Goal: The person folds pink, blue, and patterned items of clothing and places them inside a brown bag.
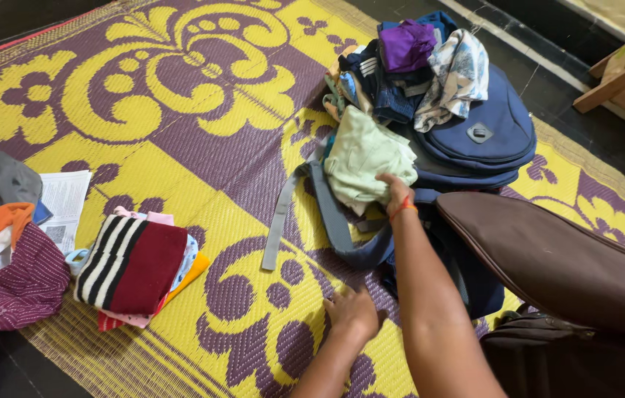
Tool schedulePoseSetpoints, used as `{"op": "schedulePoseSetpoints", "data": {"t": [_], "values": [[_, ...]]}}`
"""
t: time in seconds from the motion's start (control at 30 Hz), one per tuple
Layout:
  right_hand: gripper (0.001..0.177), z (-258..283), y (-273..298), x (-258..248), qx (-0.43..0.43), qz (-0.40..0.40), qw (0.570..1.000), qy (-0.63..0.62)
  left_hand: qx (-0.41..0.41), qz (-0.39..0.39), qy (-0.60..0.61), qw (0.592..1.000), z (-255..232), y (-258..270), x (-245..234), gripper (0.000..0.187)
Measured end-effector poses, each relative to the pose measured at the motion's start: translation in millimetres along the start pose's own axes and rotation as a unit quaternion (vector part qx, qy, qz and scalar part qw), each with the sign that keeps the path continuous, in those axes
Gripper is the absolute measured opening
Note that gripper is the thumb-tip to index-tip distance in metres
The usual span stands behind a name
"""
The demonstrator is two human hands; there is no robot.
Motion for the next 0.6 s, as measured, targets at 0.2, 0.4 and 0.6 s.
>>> {"op": "schedulePoseSetpoints", "data": {"t": [0.2,0.4,0.6], "values": [[0.066,10,46,31,-0.145,0.037,0.988,0.039,-0.002,-0.054,0.083,0.995,-1,25,-31,0.073],[0.057,13,49,15,-0.215,-0.04,0.973,0.069,-0.009,-0.074,0.095,0.993,6,25,-47,0.065],[0.058,7,60,28,-0.22,0.052,0.97,-0.089,0.041,-0.216,0.17,0.96,21,1,-66,0.069]]}}
Point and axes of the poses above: each hand's wrist, its own y-axis away from the middle knuckle, its own x-axis out of the palm, z = x × y, the point moved 9 cm from there along -y, towards the middle knuckle, and after that the axes turned 4 degrees about z, right-handed, at the moved point
